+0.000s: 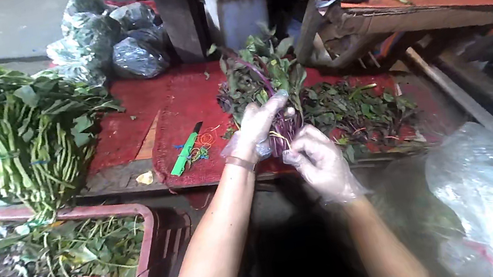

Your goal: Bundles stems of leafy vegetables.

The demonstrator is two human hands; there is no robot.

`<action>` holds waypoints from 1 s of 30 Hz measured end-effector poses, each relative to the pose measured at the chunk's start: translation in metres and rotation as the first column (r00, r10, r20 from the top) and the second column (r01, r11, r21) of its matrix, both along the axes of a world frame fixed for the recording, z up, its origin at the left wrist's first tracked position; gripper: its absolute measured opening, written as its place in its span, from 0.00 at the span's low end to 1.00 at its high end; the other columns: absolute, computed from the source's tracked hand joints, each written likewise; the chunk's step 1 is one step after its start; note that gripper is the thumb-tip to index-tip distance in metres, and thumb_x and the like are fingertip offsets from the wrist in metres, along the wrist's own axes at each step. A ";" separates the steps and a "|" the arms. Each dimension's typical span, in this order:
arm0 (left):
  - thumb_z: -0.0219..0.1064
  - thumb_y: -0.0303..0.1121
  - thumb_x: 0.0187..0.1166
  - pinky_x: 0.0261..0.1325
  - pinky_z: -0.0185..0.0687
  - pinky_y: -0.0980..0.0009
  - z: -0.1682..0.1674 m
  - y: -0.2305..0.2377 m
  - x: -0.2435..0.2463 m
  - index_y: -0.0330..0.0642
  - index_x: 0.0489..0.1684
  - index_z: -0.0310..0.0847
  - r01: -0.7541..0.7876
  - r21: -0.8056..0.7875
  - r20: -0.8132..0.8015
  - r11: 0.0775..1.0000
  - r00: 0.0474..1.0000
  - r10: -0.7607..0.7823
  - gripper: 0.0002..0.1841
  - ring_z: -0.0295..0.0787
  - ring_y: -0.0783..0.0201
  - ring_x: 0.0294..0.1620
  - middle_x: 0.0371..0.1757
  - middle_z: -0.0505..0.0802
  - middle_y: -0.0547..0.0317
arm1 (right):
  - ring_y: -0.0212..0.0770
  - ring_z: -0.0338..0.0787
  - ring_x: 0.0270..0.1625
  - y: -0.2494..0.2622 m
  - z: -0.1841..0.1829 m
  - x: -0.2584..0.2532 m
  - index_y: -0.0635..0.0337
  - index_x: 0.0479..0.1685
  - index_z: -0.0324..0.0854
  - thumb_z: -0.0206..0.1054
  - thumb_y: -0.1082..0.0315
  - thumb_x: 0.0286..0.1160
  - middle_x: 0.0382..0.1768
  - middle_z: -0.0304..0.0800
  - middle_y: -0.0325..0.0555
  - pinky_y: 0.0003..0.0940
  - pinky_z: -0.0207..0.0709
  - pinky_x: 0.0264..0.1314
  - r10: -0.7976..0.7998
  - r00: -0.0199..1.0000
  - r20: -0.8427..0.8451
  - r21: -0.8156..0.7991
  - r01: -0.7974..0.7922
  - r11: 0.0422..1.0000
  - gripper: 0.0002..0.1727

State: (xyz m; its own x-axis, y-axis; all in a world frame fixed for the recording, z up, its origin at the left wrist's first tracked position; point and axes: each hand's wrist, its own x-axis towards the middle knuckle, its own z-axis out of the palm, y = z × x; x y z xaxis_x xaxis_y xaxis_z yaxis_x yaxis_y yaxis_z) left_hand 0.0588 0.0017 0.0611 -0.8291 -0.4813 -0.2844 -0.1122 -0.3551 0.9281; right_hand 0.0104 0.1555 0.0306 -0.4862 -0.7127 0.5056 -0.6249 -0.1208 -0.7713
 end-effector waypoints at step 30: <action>0.57 0.49 0.90 0.36 0.87 0.68 0.021 -0.028 0.008 0.43 0.53 0.78 -0.344 0.339 -0.101 0.875 0.912 0.398 0.17 0.89 0.66 0.33 0.38 0.92 0.57 | 0.48 0.88 0.47 -0.030 -0.026 0.026 0.54 0.33 0.94 0.69 0.60 0.77 0.39 0.91 0.52 0.50 0.75 0.58 -0.413 0.851 -0.325 -0.122 0.395 0.911 0.11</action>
